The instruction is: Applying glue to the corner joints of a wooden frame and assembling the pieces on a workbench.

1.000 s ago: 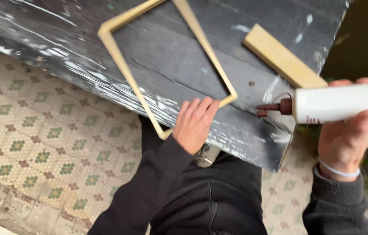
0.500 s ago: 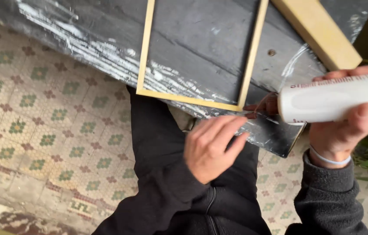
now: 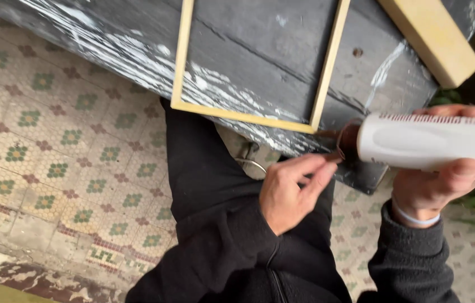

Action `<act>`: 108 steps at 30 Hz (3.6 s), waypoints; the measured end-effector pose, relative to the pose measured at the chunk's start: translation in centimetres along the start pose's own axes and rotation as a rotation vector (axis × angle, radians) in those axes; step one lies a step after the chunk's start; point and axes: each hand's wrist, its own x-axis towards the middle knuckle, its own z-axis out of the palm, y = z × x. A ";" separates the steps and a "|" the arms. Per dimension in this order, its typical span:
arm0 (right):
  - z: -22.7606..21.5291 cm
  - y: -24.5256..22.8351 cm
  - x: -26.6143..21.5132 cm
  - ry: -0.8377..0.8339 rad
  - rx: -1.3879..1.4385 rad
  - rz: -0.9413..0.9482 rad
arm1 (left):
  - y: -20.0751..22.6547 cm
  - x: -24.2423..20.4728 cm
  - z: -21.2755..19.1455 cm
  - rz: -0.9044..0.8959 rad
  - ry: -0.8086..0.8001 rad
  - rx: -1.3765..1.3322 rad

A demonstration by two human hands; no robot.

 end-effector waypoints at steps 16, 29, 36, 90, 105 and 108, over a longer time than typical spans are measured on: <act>-0.6 -1.7 4.4 -0.349 -0.105 0.013 | -1.1 0.7 -3.7 0.288 0.070 0.567; 4.1 -2.5 3.4 -0.245 0.074 0.033 | -0.4 1.3 -4.4 0.558 0.234 0.972; 3.0 1.0 3.3 -0.198 0.060 -0.102 | -0.7 1.3 -4.6 0.555 0.234 0.987; 0.4 -1.1 8.2 -0.816 0.034 -0.090 | -1.0 3.0 -4.8 0.508 0.191 0.915; 1.0 -2.6 8.3 -0.852 0.087 0.010 | -0.6 3.0 -5.1 0.506 0.180 0.920; 0.9 -3.1 9.4 -0.967 0.044 0.016 | -0.5 3.0 -5.1 0.509 0.180 0.915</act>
